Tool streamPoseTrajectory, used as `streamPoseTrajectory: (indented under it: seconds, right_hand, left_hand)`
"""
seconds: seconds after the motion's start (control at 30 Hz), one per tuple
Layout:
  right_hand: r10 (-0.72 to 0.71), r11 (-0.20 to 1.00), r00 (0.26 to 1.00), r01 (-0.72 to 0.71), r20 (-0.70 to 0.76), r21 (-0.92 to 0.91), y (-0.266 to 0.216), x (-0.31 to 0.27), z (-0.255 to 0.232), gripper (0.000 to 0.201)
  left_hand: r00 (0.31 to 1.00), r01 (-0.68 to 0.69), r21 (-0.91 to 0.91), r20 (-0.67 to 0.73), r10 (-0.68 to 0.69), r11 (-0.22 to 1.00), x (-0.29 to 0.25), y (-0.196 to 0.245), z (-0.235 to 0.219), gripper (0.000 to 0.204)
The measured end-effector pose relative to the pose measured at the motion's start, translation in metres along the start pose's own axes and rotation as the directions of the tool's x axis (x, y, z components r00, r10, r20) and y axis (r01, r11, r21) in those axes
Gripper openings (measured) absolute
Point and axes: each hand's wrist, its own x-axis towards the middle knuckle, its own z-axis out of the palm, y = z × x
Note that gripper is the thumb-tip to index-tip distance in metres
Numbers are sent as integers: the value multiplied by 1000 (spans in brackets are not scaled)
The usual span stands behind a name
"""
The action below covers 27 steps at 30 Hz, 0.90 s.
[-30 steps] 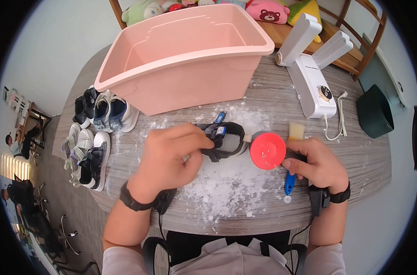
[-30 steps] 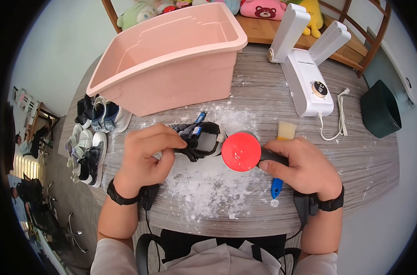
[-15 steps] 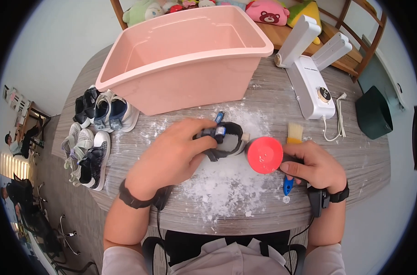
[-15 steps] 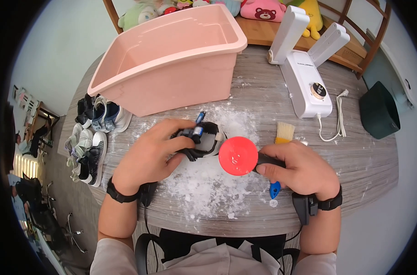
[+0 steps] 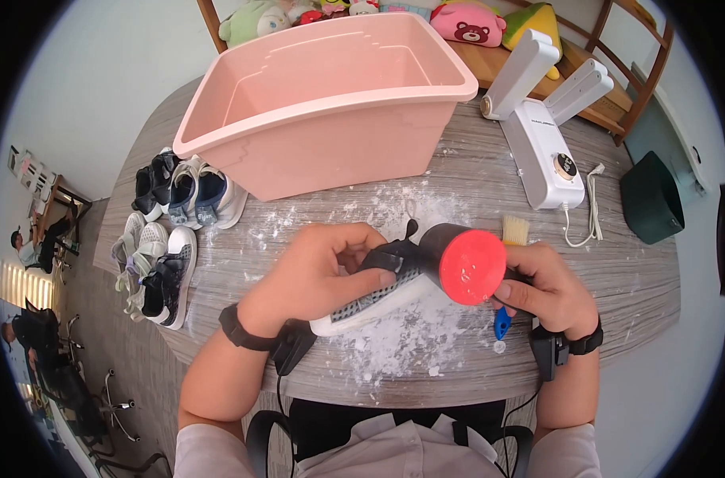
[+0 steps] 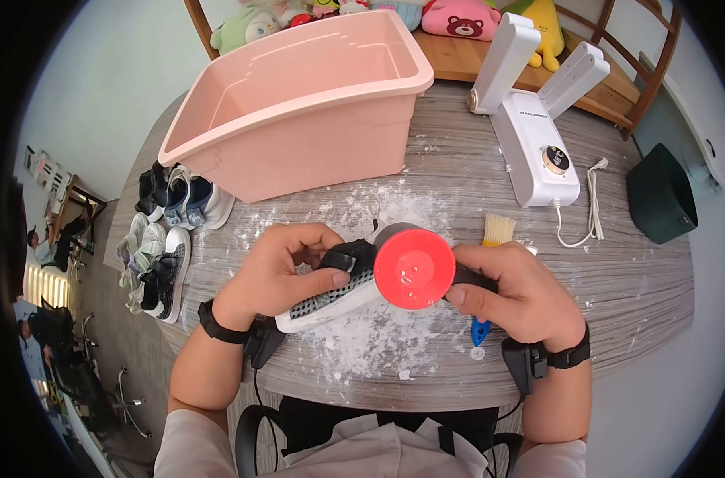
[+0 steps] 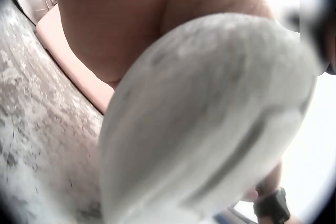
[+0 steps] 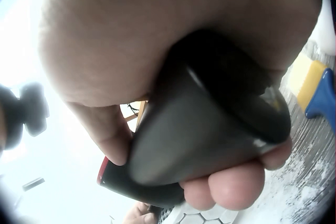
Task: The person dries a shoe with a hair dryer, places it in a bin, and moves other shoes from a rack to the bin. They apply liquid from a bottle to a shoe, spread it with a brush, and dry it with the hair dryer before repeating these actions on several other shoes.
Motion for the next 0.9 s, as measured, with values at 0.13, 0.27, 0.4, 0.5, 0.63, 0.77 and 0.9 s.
streamPoseTrajectory:
  seconds: [0.13, 0.27, 0.4, 0.5, 0.63, 0.77, 0.9]
  right_hand:
    - [99, 995, 995, -98, 34, -36, -7, 0, -4, 31]
    - [36, 999, 998, -35, 43, -11, -3, 4, 7, 31]
    - [5, 999, 1000, -5, -11, 32, 0, 2, 7, 29]
    - [43, 986, 995, -57, 94, 158, -3, 2, 6, 30]
    - [19, 983, 997, -34, 80, 183, -6, 2, 8, 34]
    - [80, 990, 990, -92, 113, 106, -4, -3, -3, 34]
    - [131, 991, 988, -129, 80, -28, -10, -2, -6, 35]
  left_hand:
    - [998, 63, -121, 10, -62, 991, 3, -11, 1, 20]
    - [999, -54, 49, 11, 53, 997, 3, -9, 0, 21]
    - [979, -202, 233, 43, 198, 951, -1, 1, 3, 22]
    - [963, -271, 242, 72, 261, 932, -1, 0, 4, 20]
    - [938, -346, 273, 74, 339, 897, 1, -4, 5, 24]
    - [967, -256, 187, 39, 254, 948, 1, -9, 4, 21]
    - [998, -60, 108, 25, 58, 992, 3, -8, 0, 18]
